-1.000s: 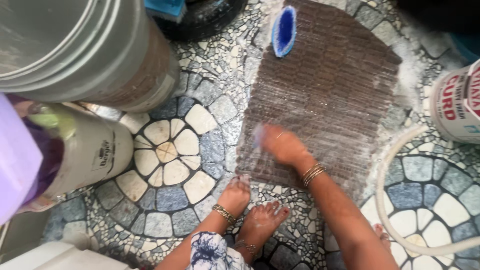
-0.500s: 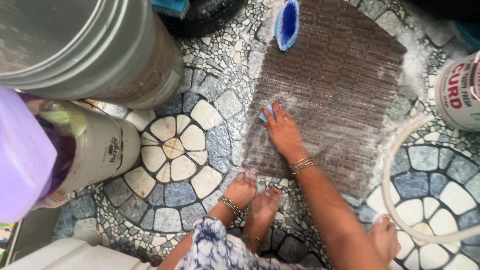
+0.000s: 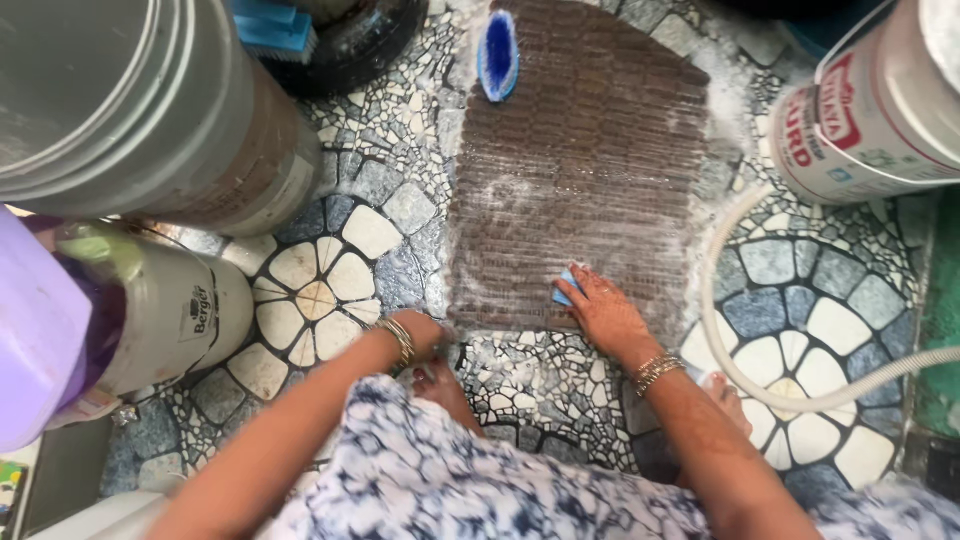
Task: The person washes a mat by wetting it with water from a hose and scrubbing soap across its surface by hand.
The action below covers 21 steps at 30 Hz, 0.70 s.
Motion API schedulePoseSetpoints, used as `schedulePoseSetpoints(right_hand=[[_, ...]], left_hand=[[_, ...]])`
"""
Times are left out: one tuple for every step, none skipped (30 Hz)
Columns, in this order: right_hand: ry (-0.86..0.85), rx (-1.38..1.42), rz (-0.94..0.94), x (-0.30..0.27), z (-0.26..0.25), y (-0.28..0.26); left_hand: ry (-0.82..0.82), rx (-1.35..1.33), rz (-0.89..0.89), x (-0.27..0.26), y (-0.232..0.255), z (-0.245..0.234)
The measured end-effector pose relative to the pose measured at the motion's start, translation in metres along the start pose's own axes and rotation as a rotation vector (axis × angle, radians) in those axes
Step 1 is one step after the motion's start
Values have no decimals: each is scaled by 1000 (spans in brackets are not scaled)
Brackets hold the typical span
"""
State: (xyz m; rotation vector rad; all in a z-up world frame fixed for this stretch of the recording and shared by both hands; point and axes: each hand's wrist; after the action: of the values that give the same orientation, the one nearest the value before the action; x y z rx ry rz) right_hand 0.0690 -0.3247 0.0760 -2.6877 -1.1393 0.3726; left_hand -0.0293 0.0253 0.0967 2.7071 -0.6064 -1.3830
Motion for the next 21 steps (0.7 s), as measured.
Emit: schedulePoseSetpoints(right_hand=[[10,-1,2,0,6,-1],[-28,-47,87,2,14,-6],[-65,-96,170,5,21,-8],[-55,-100,170,7,28,-11],[-28,-92,218,8,36,-14],[0,-83,265,8,41,-14],[6,-85,264,9,45,-12],[12,-54,275,11,48,-11],[18,-20,282,13,51,-11],[24,-20,276,11,51,-10],[59,6,296,5,52,-12],[93,32,316,1,53,-15],[94,32,318,-2,52,-18],[143,34,367,-6,53,-23],[186,30,416,-12,53,-25],[181,24,420,-15,53,-26],[207,35,487,-18,54,-31],[233,44,554,-19,56,-36],[229,44,551,-15,57,-42],[302,55,576,-11,57,-48],[372,63,602,-6,58,-52]], left_hand=[[22,4,-71,-11,-8,-19],[47,8,-142,-22,-14,-39],[63,153,-118,-33,-20,-62],[79,299,-94,-43,-22,-87],[101,298,-135,-51,-19,-111],[122,297,-176,-61,-17,-137],[108,330,-202,-65,-11,-165],[94,363,-229,-65,-4,-194],[141,317,-297,-64,1,-216],[188,270,-365,-58,5,-234],[283,177,-419,-49,7,-242],[377,84,-474,-35,8,-240],[565,-27,-517,-11,18,-224],[752,-140,-556,15,25,-203],[862,-297,-576,43,39,-172],[970,-456,-593,69,58,-133],[1092,-596,-624,91,71,-97],[951,-652,-674,107,83,-62],[1074,-563,-621,111,93,-27],[987,-600,-662,111,102,-1],[896,-640,-700,110,111,19]])
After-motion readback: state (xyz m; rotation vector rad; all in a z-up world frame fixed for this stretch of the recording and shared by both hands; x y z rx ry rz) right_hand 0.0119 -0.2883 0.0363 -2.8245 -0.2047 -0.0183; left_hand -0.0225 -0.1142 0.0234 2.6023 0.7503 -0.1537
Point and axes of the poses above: each hand's wrist, its own x-axis towards the middle knuckle, its own z-axis out of the palm, y = z × x, and after that the axes turned 1 degree about y, right-handed
